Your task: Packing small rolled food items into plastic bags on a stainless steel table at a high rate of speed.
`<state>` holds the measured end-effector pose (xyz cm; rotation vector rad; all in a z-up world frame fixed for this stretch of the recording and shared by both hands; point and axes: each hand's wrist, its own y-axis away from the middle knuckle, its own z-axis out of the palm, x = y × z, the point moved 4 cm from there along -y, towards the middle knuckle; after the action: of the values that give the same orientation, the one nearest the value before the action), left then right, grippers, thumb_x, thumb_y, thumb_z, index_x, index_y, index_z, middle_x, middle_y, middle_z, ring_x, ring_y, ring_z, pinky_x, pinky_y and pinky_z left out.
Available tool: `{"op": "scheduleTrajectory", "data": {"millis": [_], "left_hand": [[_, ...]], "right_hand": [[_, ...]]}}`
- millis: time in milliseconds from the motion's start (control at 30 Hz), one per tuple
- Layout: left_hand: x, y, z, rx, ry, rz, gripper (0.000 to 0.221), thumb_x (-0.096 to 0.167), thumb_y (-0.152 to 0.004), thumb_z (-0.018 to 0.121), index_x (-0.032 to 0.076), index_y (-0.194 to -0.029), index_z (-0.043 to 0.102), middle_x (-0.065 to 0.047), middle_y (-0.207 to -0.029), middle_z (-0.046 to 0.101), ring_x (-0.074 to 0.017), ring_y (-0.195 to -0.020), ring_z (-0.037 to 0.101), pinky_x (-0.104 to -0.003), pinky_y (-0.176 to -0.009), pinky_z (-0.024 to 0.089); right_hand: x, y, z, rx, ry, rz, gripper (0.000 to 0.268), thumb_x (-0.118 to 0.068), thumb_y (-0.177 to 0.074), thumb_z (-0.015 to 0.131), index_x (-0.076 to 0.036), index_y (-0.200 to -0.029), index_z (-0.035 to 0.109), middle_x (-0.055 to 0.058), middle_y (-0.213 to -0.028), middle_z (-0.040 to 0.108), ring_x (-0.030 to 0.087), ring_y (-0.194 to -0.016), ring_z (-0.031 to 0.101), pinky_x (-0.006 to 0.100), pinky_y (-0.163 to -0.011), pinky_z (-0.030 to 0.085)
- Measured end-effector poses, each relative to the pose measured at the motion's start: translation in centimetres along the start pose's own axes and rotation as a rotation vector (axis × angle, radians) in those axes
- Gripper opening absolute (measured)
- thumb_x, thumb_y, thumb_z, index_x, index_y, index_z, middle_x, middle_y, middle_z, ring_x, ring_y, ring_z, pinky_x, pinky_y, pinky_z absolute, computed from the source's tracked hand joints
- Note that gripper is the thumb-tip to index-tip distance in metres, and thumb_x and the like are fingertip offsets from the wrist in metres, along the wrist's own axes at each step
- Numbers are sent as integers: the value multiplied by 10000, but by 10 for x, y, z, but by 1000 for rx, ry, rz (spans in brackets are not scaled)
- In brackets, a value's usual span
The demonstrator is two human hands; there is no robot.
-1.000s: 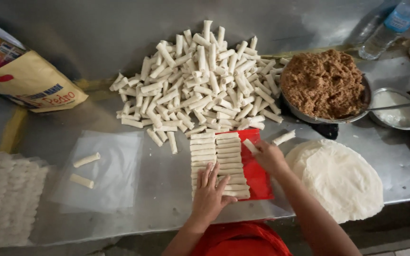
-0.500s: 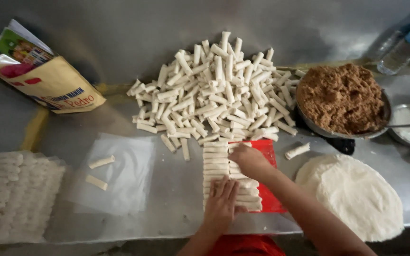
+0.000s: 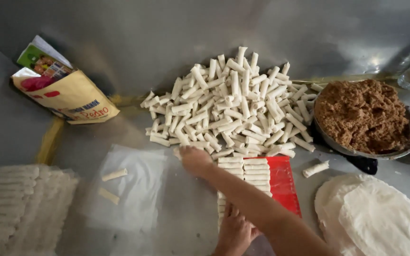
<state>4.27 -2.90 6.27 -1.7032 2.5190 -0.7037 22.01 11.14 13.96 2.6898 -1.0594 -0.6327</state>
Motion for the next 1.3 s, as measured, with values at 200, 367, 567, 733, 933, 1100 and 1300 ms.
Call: {"op": "scheduleTrajectory", "data": {"millis": [200,367,567,733,933,1100,1300], "left_hand": [[-6,-5,-5,19,152,-31,757,375,-812,782,100,-1484,567,-148,-1480,568,-418,-1413,363,-549,-1155,227],[-16,-9,-30,-14,575,-257,767,351,-834,762,38,-1482,497,-193,-1536,489,-431,-1489,186,-435,-1203,203],[-83,10,-91,460,1055,-818,312,270,-889,742,78,-1133,772,-46,-1119,825,-125,-995,761,-285,-871,623],[-37,-41,-127,268,1283,-769,256,200,-854,804,70,-1075,798,-31,-917,809,-98,-833,719,-279,-726,599],[-2,-58,-122,129,1433,-644,184,110,-863,811,23,-1022,782,-63,-844,792,-80,-726,655,-270,-539,553],[24,-81,-139,69,1381,-391,124,157,-896,792,57,-964,766,-28,-819,770,-88,-801,679,-241,-759,562],[36,-89,-136,10,1229,-368,132,125,-939,697,67,-1045,752,-30,-900,765,-122,-818,689,-276,-741,554]], "right_hand": [[-7,-66,75,274,272,63,372,-137,-1005,526,53,-1326,520,214,-1219,614,331,-1070,668,413,-772,600],[11,4,3,-4,-248,151,435,-250,-1037,433,-162,-1459,500,75,-1400,599,276,-1226,617,408,-880,541],[67,172,-46,320,-818,-437,185,-267,-968,725,-118,-936,620,-32,-788,512,108,-685,451,278,-605,344],[80,246,-27,413,-981,-337,379,-200,-973,673,-20,-1297,594,40,-1028,605,156,-963,562,309,-876,460],[102,306,-32,623,-1151,-360,427,-236,-1002,614,6,-1346,540,82,-1025,698,195,-969,654,355,-903,521],[107,332,-30,744,-1369,-286,201,-45,-960,681,-30,-1157,644,106,-1091,725,182,-992,701,325,-868,568],[129,338,-3,760,-1529,-127,241,-14,-894,746,-19,-1113,647,106,-1014,723,171,-893,712,302,-799,598]]}}
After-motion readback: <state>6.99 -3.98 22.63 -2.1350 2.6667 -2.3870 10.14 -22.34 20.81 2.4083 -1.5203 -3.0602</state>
